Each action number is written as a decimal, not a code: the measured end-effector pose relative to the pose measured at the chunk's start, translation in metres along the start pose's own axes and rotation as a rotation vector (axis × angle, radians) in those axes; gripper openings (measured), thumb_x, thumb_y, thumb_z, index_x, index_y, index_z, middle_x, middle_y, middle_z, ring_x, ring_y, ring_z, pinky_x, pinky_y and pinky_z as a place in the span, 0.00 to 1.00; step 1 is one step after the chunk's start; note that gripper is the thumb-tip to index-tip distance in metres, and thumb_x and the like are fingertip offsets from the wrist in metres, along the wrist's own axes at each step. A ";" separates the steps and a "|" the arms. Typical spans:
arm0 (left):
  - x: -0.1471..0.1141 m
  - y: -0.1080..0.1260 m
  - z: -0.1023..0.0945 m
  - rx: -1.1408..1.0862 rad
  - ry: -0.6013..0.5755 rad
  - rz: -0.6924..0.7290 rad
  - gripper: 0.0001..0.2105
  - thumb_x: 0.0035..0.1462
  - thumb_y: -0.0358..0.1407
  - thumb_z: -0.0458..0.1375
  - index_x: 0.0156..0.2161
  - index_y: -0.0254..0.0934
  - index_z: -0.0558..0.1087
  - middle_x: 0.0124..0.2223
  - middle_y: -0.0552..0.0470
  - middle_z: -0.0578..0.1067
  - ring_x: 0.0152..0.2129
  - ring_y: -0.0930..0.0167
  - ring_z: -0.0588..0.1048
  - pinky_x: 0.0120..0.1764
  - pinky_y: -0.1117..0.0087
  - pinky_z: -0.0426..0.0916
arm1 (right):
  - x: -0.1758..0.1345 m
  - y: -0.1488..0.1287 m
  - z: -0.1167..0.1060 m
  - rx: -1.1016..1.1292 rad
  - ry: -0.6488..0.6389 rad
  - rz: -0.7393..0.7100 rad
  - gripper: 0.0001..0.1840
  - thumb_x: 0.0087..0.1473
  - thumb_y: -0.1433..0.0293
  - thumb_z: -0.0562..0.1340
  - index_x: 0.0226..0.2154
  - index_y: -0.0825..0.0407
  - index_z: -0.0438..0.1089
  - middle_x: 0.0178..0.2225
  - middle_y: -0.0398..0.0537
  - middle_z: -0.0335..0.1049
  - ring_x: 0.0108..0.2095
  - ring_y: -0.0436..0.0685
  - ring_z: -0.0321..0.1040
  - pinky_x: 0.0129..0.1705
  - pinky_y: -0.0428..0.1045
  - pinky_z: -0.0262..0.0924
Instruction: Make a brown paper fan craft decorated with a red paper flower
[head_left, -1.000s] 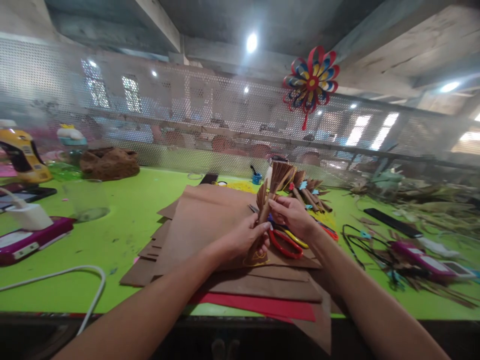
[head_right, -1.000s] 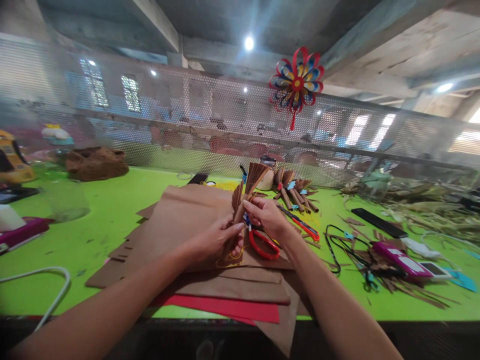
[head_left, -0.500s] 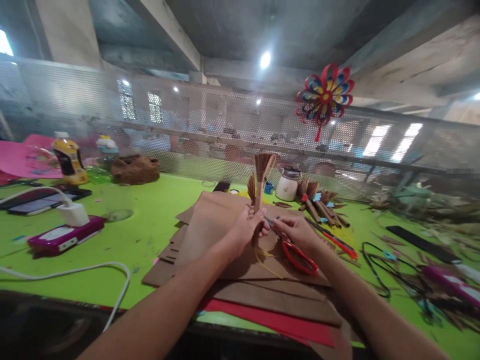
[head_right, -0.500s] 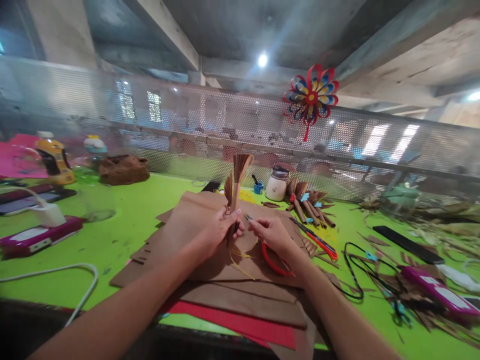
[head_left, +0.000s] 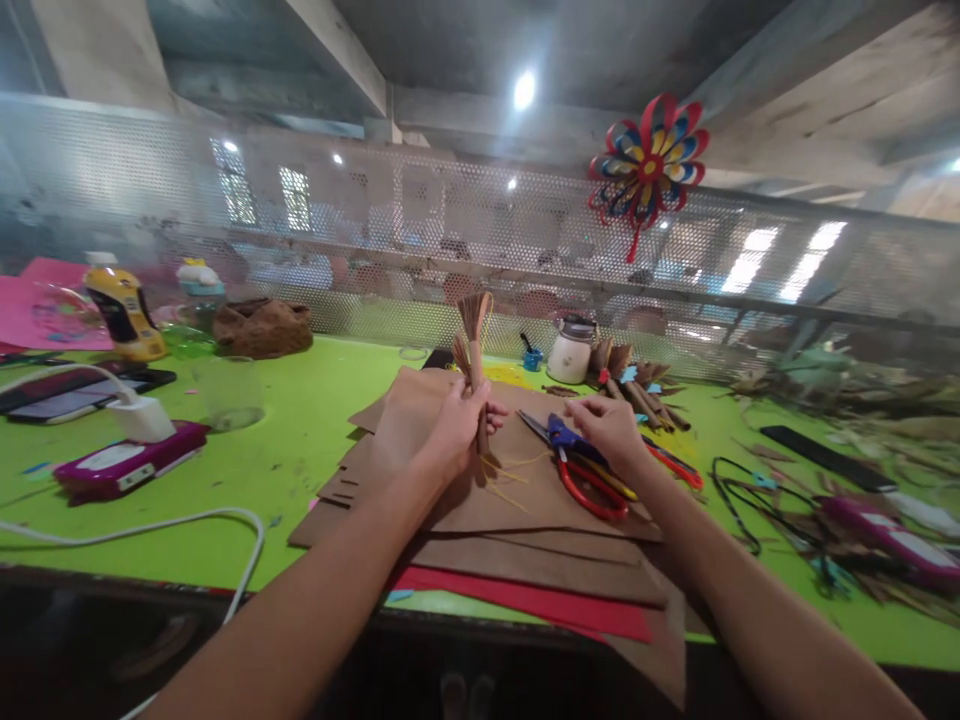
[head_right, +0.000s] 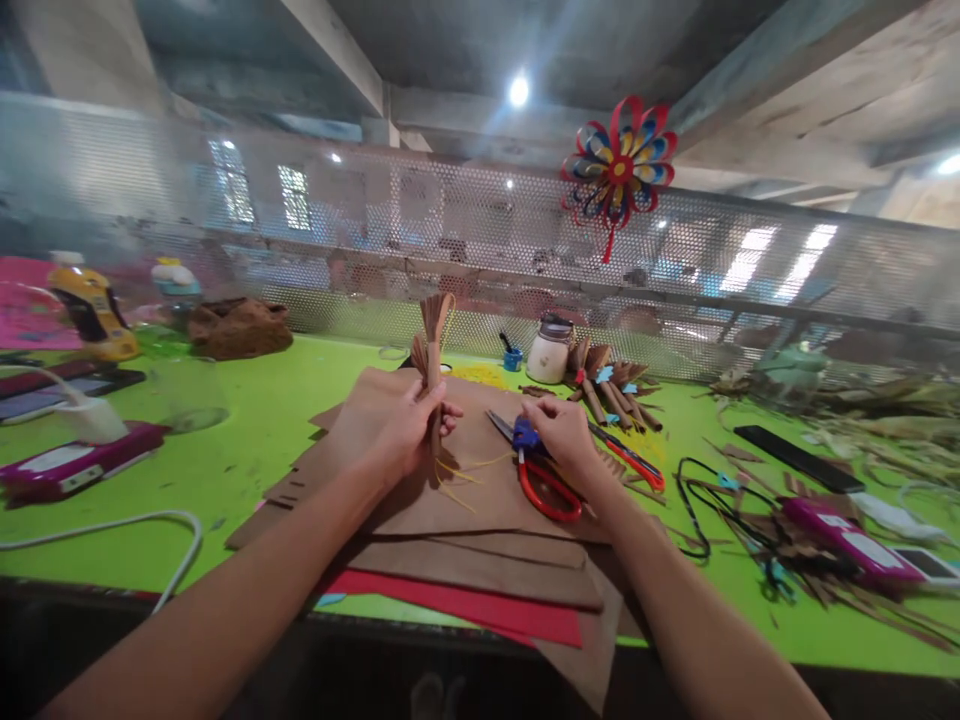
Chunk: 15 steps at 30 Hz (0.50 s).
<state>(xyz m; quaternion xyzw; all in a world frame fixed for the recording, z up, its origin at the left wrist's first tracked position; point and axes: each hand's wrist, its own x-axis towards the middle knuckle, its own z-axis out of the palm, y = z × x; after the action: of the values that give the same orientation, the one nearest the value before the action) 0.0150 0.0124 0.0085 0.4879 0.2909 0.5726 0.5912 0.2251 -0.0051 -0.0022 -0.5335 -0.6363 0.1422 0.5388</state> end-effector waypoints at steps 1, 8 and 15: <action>0.000 0.000 0.000 -0.003 0.000 -0.011 0.10 0.55 0.38 0.54 0.40 0.36 0.61 0.23 0.54 0.72 0.15 0.78 0.68 0.20 0.79 0.61 | 0.003 0.003 -0.004 0.019 0.021 0.026 0.20 0.46 0.55 0.61 0.19 0.56 0.69 0.14 0.42 0.59 0.15 0.47 0.52 0.18 0.45 0.46; 0.001 -0.002 0.001 -0.029 -0.030 -0.075 0.09 0.55 0.37 0.54 0.39 0.36 0.62 0.22 0.53 0.72 0.15 0.78 0.69 0.19 0.79 0.60 | 0.014 0.025 -0.018 0.225 -0.004 0.204 0.21 0.38 0.53 0.65 0.19 0.56 0.68 0.13 0.39 0.57 0.12 0.44 0.50 0.14 0.44 0.43; 0.005 -0.004 0.001 0.002 0.001 -0.051 0.09 0.54 0.37 0.55 0.37 0.36 0.60 0.21 0.55 0.71 0.14 0.77 0.69 0.18 0.80 0.59 | 0.020 0.018 -0.018 0.221 -0.058 0.255 0.21 0.37 0.54 0.65 0.18 0.56 0.66 0.12 0.39 0.57 0.12 0.44 0.51 0.14 0.44 0.44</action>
<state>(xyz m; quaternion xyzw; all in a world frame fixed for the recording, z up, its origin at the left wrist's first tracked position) 0.0179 0.0171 0.0063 0.4805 0.3042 0.5572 0.6051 0.2521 0.0114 0.0019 -0.5429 -0.5594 0.2939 0.5532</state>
